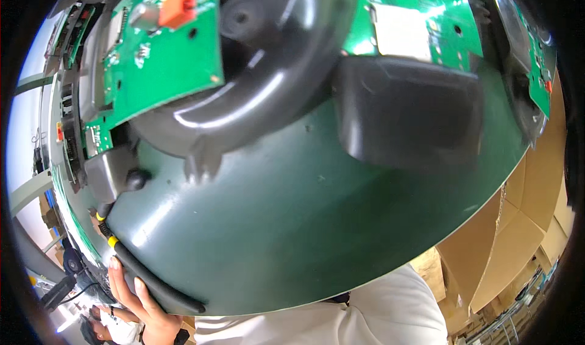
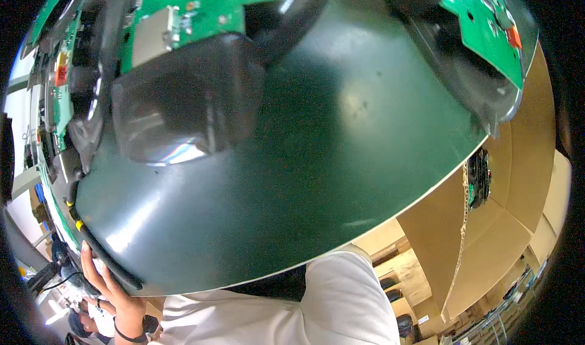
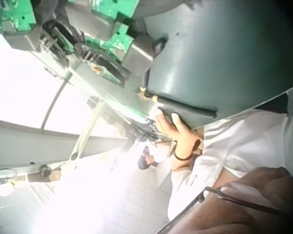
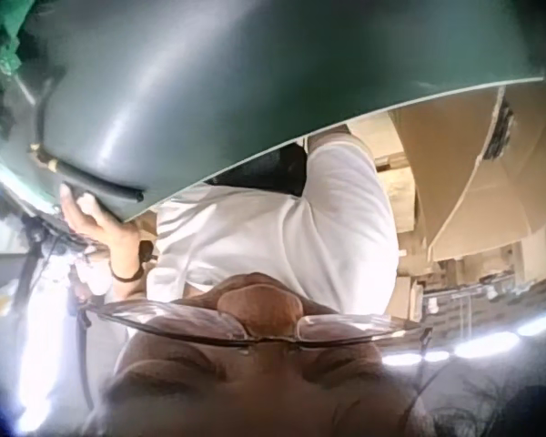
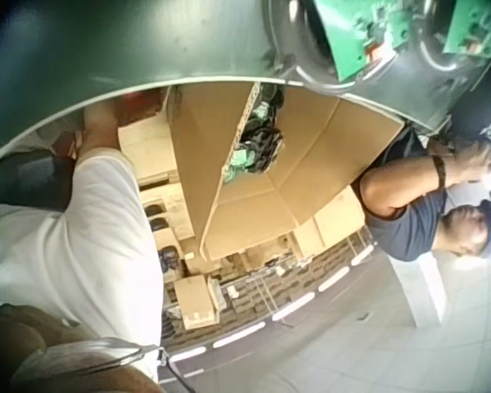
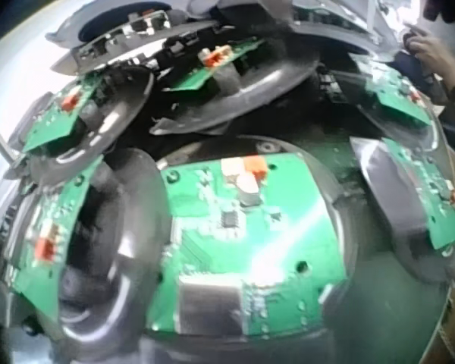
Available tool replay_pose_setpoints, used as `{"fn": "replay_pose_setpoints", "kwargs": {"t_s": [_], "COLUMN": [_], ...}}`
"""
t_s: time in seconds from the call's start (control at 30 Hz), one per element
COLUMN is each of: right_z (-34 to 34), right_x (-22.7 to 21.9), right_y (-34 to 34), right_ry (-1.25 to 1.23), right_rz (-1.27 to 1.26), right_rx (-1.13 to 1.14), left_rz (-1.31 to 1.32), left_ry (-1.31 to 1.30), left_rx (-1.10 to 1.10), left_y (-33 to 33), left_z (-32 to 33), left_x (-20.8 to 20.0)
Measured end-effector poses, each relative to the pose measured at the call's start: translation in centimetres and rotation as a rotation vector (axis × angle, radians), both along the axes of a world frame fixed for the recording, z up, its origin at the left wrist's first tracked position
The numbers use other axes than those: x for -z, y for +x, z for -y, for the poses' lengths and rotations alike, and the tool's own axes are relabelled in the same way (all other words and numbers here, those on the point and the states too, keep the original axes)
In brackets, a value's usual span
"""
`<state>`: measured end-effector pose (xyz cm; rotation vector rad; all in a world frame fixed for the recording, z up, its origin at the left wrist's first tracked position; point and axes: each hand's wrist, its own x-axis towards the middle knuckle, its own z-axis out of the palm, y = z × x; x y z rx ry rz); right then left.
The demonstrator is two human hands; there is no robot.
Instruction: The person is assembling electronic components, using an electric screwdriver to secure a circuit board into a plastic housing.
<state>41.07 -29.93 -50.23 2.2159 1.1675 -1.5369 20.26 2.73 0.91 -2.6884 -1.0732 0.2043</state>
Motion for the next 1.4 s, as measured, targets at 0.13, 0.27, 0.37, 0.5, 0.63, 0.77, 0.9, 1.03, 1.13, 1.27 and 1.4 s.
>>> {"fn": "replay_pose_setpoints", "kwargs": {"t_s": [0.13, 0.27, 0.37, 0.5, 0.63, 0.77, 0.9, 1.03, 1.13, 1.27, 1.4], "right_z": [3.7, 5.3, 6.3, 7.8, 8.3, 9.5, 12.1, 13.8, 14.7, 16.0, 17.1], "right_x": [-1.1, -2.3, -2.7, -3.4, -4.0, -4.7, -5.6, -6.2, -6.7, -7.9, -9.8], "right_y": [-0.3, -0.9, -0.6, -0.2, 0.2, 0.8, 1.8, 2.7, 3.1, 3.3, 4.0], "right_ry": [-0.014, -0.001, 0.010, 0.022, 0.046, 0.056, 0.055, 0.068, 0.082, 0.089, 0.088], "right_rz": [0.027, 0.038, 0.054, 0.081, 0.106, 0.130, 0.151, 0.172, 0.189, 0.213, 0.247], "right_rx": [0.042, 0.080, 0.100, 0.132, 0.165, 0.190, 0.200, 0.219, 0.245, 0.286, 0.332], "left_rz": [-0.010, -0.031, -0.005, -0.021, -0.007, -0.026, -0.017, -0.026, 0.001, -0.011, -0.029], "left_ry": [0.016, -0.015, -0.023, -0.005, -0.019, -0.004, 0.006, 0.023, 0.014, -0.006, -0.013], "left_rx": [0.006, -0.005, -0.017, -0.028, -0.041, -0.031, -0.021, -0.027, -0.012, -0.026, -0.039], "left_y": [0.3, 0.3, 0.1, 0.1, 0.4, 0.3, -0.1, -0.1, 0.1, 0.1, 0.4], "left_z": [-0.1, 0.1, 0.2, 0.2, 0.3, 0.3, 0.2, 0.3, 0.2, 0.4, 0.3], "left_x": [0.3, -0.6, -0.2, -0.1, -0.1, -0.1, -0.2, 0.0, 0.2, 0.1, 0.0]}}
